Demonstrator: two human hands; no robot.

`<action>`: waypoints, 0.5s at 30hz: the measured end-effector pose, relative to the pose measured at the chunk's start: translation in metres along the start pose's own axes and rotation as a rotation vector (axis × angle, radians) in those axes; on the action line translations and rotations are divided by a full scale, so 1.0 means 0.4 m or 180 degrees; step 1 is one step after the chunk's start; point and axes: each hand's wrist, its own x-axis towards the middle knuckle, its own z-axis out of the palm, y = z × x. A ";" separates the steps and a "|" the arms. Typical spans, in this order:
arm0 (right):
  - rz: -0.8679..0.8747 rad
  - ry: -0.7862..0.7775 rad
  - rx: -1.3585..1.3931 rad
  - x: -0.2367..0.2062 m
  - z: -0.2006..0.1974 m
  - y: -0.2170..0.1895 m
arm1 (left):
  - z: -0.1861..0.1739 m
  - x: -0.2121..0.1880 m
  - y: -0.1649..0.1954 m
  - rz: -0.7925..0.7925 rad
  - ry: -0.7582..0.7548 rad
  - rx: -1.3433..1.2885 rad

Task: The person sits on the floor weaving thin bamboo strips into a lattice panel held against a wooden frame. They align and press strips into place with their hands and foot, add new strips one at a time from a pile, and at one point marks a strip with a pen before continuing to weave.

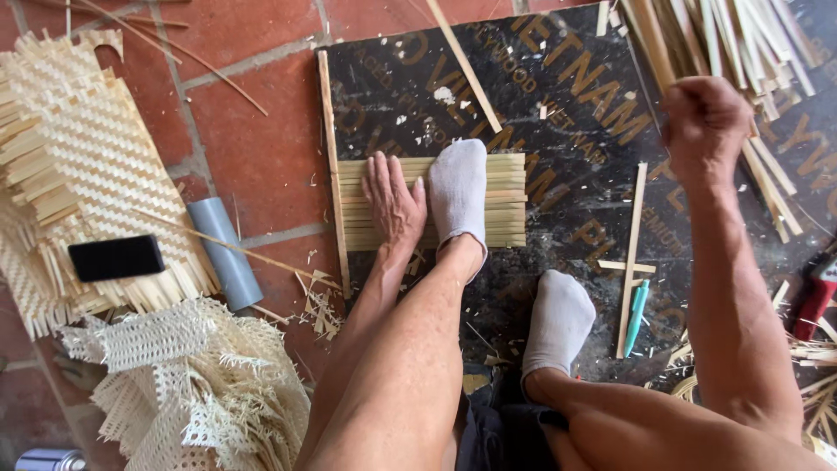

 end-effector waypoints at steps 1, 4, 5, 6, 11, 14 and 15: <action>0.0423 -0.0168 0.0682 -0.001 0.045 -0.035 | 0.001 0.000 -0.001 -0.0001 0.0018 -0.0010; 0.1025 -0.1231 0.0242 -0.043 0.216 -0.140 | 0.006 -0.001 -0.004 0.0015 0.0074 -0.0024; 0.0816 -0.1532 0.0315 -0.034 0.293 -0.165 | 0.009 0.004 -0.003 0.0019 0.0110 -0.0030; 0.0946 -0.1783 0.0466 -0.027 0.351 -0.185 | 0.008 0.002 -0.004 0.0016 0.0116 -0.0046; -0.0154 -0.1480 -0.0105 0.024 0.432 -0.174 | 0.000 0.000 -0.006 0.0041 0.0139 -0.0075; 0.0173 -0.1428 -0.0151 0.045 0.385 -0.123 | -0.001 -0.001 -0.003 -0.0029 0.0069 -0.0049; 0.0156 -0.1587 -0.0212 0.041 0.367 -0.103 | -0.002 -0.004 0.000 -0.0012 0.0095 -0.0053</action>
